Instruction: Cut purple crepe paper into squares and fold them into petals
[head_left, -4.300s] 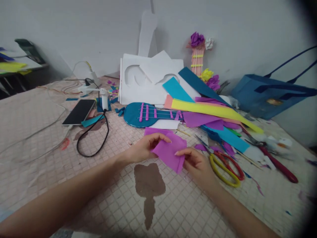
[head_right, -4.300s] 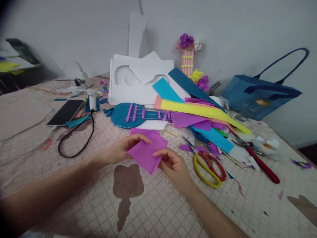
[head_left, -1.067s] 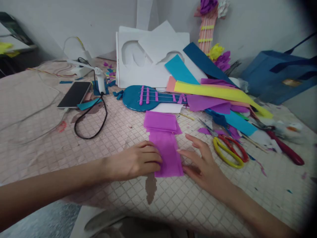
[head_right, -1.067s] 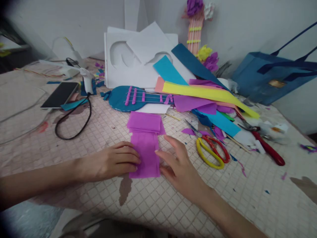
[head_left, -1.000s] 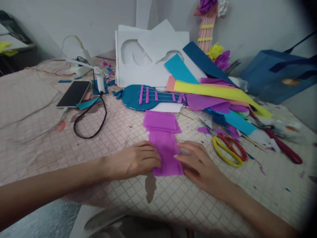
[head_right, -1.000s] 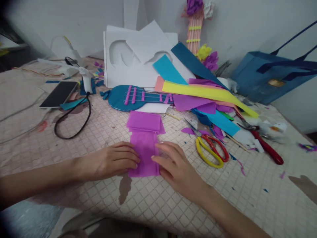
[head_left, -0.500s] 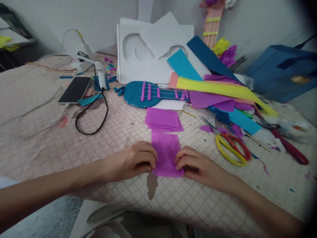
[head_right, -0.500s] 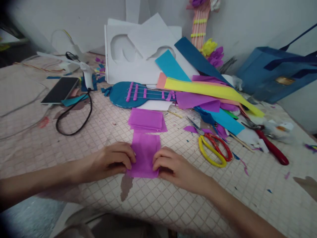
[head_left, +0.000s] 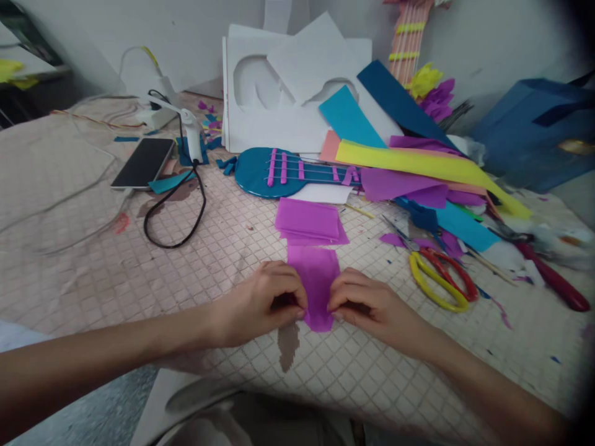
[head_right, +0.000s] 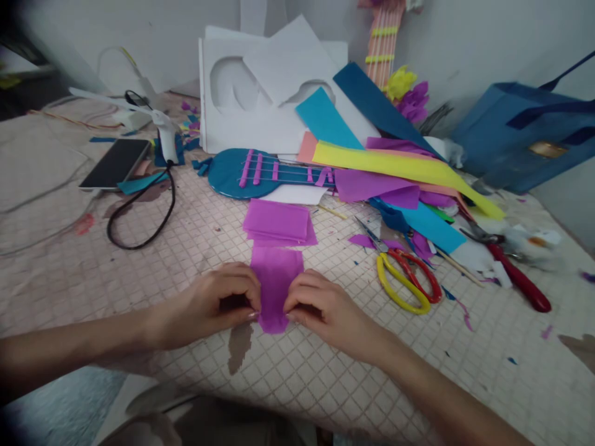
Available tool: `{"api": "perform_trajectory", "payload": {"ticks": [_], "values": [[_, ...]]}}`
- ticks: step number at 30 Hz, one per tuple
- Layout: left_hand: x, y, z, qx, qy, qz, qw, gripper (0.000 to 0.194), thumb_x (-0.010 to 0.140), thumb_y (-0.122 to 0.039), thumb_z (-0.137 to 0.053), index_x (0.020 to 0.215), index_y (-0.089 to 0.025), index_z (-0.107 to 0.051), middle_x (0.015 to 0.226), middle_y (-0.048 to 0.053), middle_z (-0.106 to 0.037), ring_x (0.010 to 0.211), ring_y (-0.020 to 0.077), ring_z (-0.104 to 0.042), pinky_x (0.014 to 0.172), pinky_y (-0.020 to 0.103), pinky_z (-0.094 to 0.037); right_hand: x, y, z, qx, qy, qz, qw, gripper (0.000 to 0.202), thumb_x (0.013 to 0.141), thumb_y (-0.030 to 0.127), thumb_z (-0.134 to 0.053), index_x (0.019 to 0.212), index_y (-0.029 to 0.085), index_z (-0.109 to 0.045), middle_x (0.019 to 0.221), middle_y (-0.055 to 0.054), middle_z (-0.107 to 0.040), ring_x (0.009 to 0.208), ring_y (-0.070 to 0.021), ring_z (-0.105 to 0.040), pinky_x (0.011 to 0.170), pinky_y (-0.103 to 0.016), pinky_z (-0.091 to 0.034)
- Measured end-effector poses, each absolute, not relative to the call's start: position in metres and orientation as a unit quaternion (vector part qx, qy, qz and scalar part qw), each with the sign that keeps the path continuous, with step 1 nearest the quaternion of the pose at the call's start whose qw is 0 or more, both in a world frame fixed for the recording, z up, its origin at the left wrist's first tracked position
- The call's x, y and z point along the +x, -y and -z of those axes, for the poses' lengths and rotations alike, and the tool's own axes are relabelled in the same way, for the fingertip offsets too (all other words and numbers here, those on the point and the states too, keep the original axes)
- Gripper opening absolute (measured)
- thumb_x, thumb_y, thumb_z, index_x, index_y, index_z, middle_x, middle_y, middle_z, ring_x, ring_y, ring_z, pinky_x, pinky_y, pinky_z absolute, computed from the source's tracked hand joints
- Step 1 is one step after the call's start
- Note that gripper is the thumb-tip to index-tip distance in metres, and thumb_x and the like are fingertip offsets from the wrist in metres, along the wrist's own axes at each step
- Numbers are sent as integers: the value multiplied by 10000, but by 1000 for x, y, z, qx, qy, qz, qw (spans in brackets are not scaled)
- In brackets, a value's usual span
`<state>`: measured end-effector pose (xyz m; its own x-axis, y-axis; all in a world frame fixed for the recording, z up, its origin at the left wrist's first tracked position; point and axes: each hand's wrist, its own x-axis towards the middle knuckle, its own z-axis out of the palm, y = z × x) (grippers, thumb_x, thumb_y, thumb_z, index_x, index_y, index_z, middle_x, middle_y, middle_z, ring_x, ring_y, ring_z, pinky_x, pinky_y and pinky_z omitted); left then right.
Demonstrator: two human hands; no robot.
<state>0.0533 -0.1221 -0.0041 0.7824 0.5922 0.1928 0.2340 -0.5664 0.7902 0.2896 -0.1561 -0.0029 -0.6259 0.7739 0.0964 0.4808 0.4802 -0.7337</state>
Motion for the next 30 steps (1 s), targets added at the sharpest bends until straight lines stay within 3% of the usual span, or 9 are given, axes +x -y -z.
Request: {"api": "perform_trajectory", "payload": {"ticks": [10, 16, 20, 30], "values": [[70, 127, 3, 808, -375, -224, 397, 272, 677, -10, -612, 900, -165, -621, 712, -41, -629, 645, 99, -566, 683, 244, -445, 276, 158, 7, -460, 809, -295, 218, 105, 859, 147, -590, 774, 207, -580, 747, 14, -585, 794, -155, -509, 693, -287, -401], [72, 130, 3, 813, -403, -207, 364, 311, 674, -54, -656, 950, -194, -624, 730, -42, -648, 705, 133, -579, 716, 279, -438, 272, 158, 8, -481, 800, -287, 215, 146, 809, 107, -640, 743, 200, -549, 726, 19, -565, 777, -159, -488, 675, -287, -382], [70, 134, 3, 806, -413, -218, 364, 194, 728, -126, -667, 905, -196, -628, 769, -26, -660, 776, 153, -590, 757, 302, -435, 276, 158, 7, -464, 803, -306, 216, 117, 851, 116, -589, 778, 203, -561, 753, 13, -575, 791, -158, -496, 697, -291, -387], [73, 137, 11, 811, -422, -238, 329, 275, 702, -71, -652, 935, -207, -605, 731, -46, -624, 806, 170, -569, 857, 380, -388, 275, 158, 9, -481, 793, -308, 212, 127, 851, 103, -564, 786, 212, -557, 767, 6, -581, 790, -164, -509, 703, -297, -398]]}}
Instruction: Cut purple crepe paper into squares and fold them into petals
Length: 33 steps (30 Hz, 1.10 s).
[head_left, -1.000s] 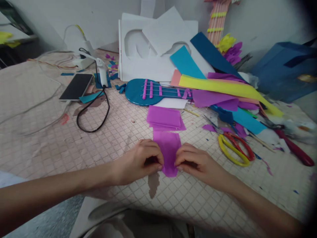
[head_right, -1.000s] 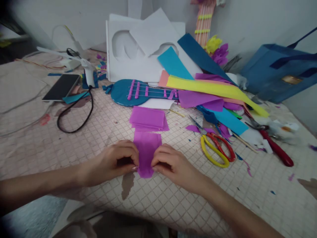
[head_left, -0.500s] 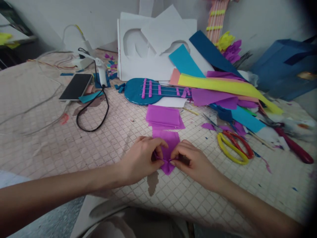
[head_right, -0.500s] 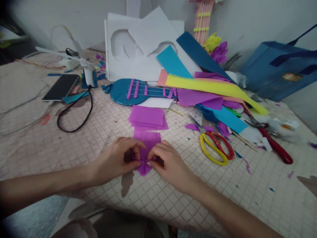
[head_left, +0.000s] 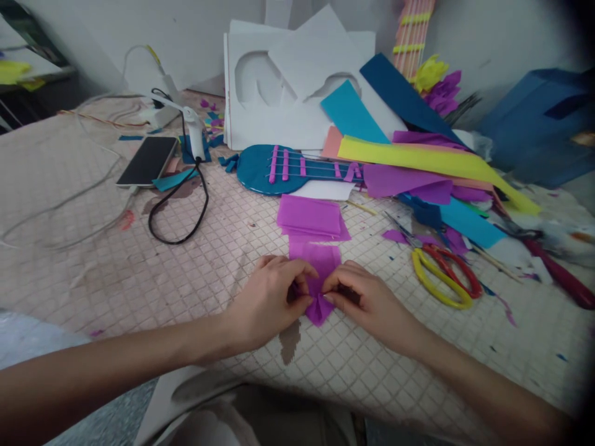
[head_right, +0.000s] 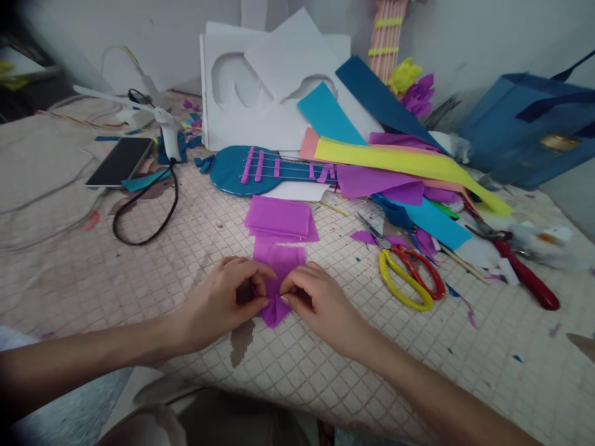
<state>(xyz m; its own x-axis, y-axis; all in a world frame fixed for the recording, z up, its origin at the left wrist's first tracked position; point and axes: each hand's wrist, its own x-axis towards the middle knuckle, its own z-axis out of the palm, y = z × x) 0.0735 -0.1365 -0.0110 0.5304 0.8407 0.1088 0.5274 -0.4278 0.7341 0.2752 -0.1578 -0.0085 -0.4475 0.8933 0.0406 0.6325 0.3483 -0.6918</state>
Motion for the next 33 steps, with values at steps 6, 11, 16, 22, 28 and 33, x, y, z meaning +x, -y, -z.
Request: {"api": "perform_trajectory", "payload": {"ticks": [6, 11, 16, 22, 28, 33], "values": [[74, 142, 16, 813, -421, -271, 296, 253, 737, -89, -613, 964, -200, -588, 789, -17, -621, 849, 183, -549, 840, 385, -396, 271, 158, 11, -493, 789, -289, 227, 131, 830, 101, -559, 762, 212, -556, 747, 4, -581, 773, -167, -523, 687, -301, -407], [74, 144, 17, 820, -419, -266, 284, 247, 747, -95, -591, 969, -204, -584, 783, -9, -613, 843, 190, -540, 834, 395, -399, 270, 159, 11, -490, 791, -278, 237, 140, 829, 88, -545, 760, 210, -541, 748, 1, -571, 774, -169, -517, 685, -305, -410], [74, 144, 19, 823, -418, -270, 274, 265, 748, -94, -590, 989, -201, -569, 784, -10, -601, 841, 188, -534, 818, 383, -401, 269, 160, 13, -491, 791, -267, 246, 147, 822, 75, -547, 768, 212, -538, 739, 2, -562, 765, -171, -506, 680, -308, -406], [76, 145, 19, 827, -420, -265, 263, 273, 761, -82, -578, 1009, -196, -560, 796, -10, -593, 849, 191, -526, 805, 382, -392, 269, 162, 14, -492, 791, -270, 243, 157, 824, 71, -553, 759, 209, -519, 748, 4, -560, 764, -169, -504, 695, -314, -398], [75, 146, 18, 826, -417, -264, 273, 265, 779, -83, -571, 1019, -194, -551, 795, -10, -589, 843, 188, -513, 813, 379, -386, 269, 163, 15, -490, 791, -268, 251, 159, 825, 63, -555, 766, 207, -523, 744, 5, -556, 773, -171, -499, 692, -313, -399], [75, 147, 19, 834, -410, -257, 266, 254, 798, -88, -555, 1029, -194, -547, 815, -3, -582, 856, 190, -507, 818, 381, -384, 268, 163, 16, -484, 795, -258, 259, 155, 835, 72, -549, 772, 210, -517, 753, 1, -558, 781, -175, -494, 684, -315, -404]]}}
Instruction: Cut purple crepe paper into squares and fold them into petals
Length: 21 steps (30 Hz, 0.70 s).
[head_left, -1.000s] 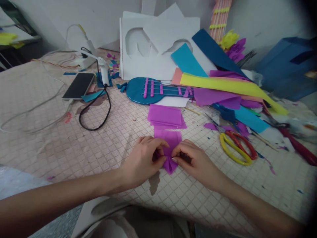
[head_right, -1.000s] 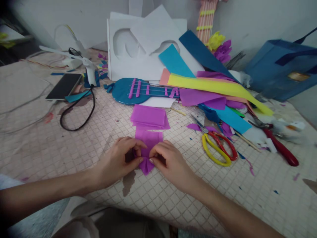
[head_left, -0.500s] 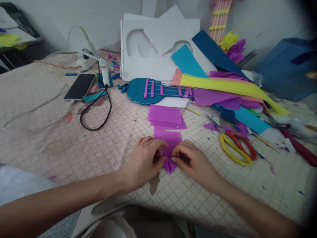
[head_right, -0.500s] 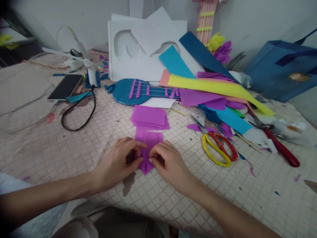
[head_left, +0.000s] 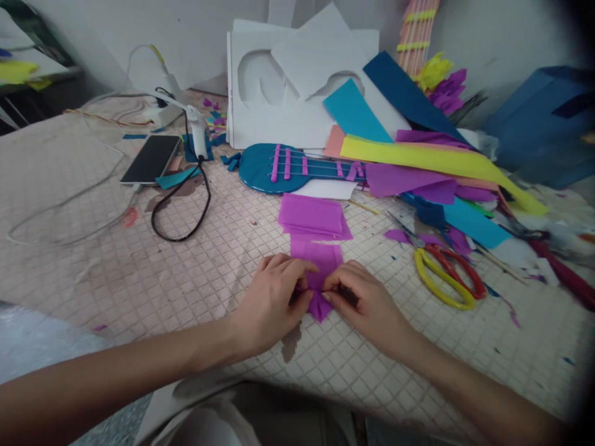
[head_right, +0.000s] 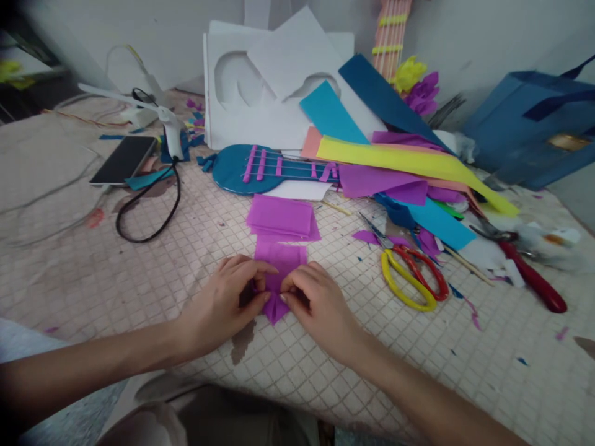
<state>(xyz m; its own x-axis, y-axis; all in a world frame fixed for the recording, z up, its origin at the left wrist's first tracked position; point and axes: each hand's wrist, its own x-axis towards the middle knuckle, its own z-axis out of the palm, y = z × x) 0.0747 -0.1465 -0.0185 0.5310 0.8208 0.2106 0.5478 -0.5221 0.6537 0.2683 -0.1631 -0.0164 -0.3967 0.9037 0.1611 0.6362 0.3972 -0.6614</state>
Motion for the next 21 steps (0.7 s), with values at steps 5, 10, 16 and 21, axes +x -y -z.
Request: {"api": "perform_trajectory", "payload": {"ticks": [5, 10, 16, 21], "values": [[76, 148, 19, 859, -397, -235, 221, 192, 844, -115, -509, 1023, -179, -529, 866, 24, -599, 881, 213, -494, 811, 404, -382, 268, 165, 18, -484, 797, -246, 265, 155, 850, 81, -534, 774, 213, -503, 759, -3, -548, 785, -177, -496, 691, -323, -411], [76, 149, 22, 867, -393, -230, 204, 197, 864, -123, -476, 1047, -185, -514, 883, 36, -598, 900, 226, -489, 821, 413, -380, 268, 165, 20, -489, 794, -243, 266, 137, 852, 94, -540, 810, 220, -511, 813, -17, -553, 821, -189, -514, 719, -339, -434], [77, 148, 22, 865, -391, -233, 211, 217, 845, -108, -500, 1049, -181, -513, 874, 23, -596, 895, 217, -486, 825, 408, -369, 267, 165, 20, -488, 798, -235, 265, 142, 856, 83, -536, 829, 218, -502, 832, -19, -551, 840, -186, -517, 730, -332, -446], [76, 147, 21, 862, -395, -232, 216, 238, 836, -105, -510, 1055, -198, -504, 875, 18, -598, 896, 218, -495, 824, 403, -366, 268, 166, 21, -487, 797, -233, 269, 147, 864, 82, -531, 865, 224, -494, 858, -22, -548, 862, -188, -510, 750, -345, -452]]}}
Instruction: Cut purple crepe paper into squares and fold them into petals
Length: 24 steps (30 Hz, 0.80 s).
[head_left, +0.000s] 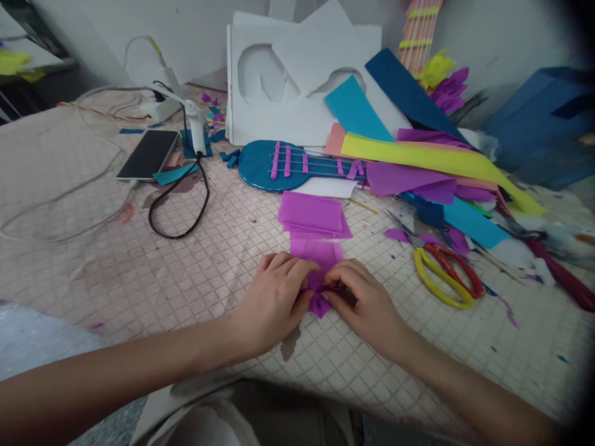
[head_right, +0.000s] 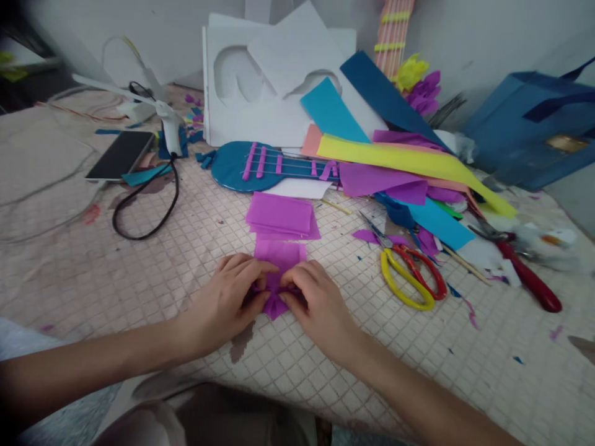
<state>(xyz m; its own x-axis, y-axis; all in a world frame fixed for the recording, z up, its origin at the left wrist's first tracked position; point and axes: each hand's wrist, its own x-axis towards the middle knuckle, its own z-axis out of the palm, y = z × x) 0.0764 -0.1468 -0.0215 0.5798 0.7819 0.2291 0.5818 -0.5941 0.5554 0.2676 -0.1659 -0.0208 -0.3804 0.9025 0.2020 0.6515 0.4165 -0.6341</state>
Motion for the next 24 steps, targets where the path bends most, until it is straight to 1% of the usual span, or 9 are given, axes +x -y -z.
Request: {"api": "perform_trajectory", "payload": {"ticks": [7, 12, 16, 21, 24], "values": [[78, 148, 21, 870, -393, -220, 197, 217, 864, -125, -477, 1072, -181, -499, 935, 42, -609, 940, 233, -488, 840, 420, -371, 267, 168, 20, -466, 815, -205, 277, 146, 885, 102, -509, 875, 246, -527, 961, -51, -530, 951, -224, -498, 808, -401, -462], [78, 149, 21, 873, -394, -212, 193, 204, 885, -138, -443, 1076, -169, -506, 940, 49, -611, 936, 234, -483, 841, 422, -366, 267, 168, 20, -454, 823, -199, 278, 150, 895, 106, -497, 889, 239, -567, 976, -56, -520, 958, -216, -487, 814, -389, -463], [78, 149, 21, 875, -394, -211, 188, 224, 868, -125, -458, 1082, -168, -506, 969, 52, -615, 958, 237, -484, 848, 421, -363, 268, 168, 21, -445, 830, -198, 272, 166, 906, 114, -481, 906, 239, -590, 999, -61, -512, 966, -215, -484, 817, -394, -465], [78, 148, 20, 871, -396, -213, 197, 241, 849, -111, -486, 1082, -169, -509, 951, 42, -615, 942, 229, -489, 855, 417, -364, 268, 167, 21, -441, 835, -192, 266, 162, 901, 108, -488, 893, 220, -605, 995, -62, -511, 960, -207, -482, 814, -378, -460], [75, 144, 19, 864, -404, -220, 206, 277, 823, -97, -522, 1089, -175, -511, 878, 19, -610, 892, 215, -496, 827, 399, -384, 268, 167, 20, -444, 833, -197, 264, 159, 897, 99, -499, 890, 211, -612, 985, -62, -510, 956, -200, -478, 815, -366, -456]]}}
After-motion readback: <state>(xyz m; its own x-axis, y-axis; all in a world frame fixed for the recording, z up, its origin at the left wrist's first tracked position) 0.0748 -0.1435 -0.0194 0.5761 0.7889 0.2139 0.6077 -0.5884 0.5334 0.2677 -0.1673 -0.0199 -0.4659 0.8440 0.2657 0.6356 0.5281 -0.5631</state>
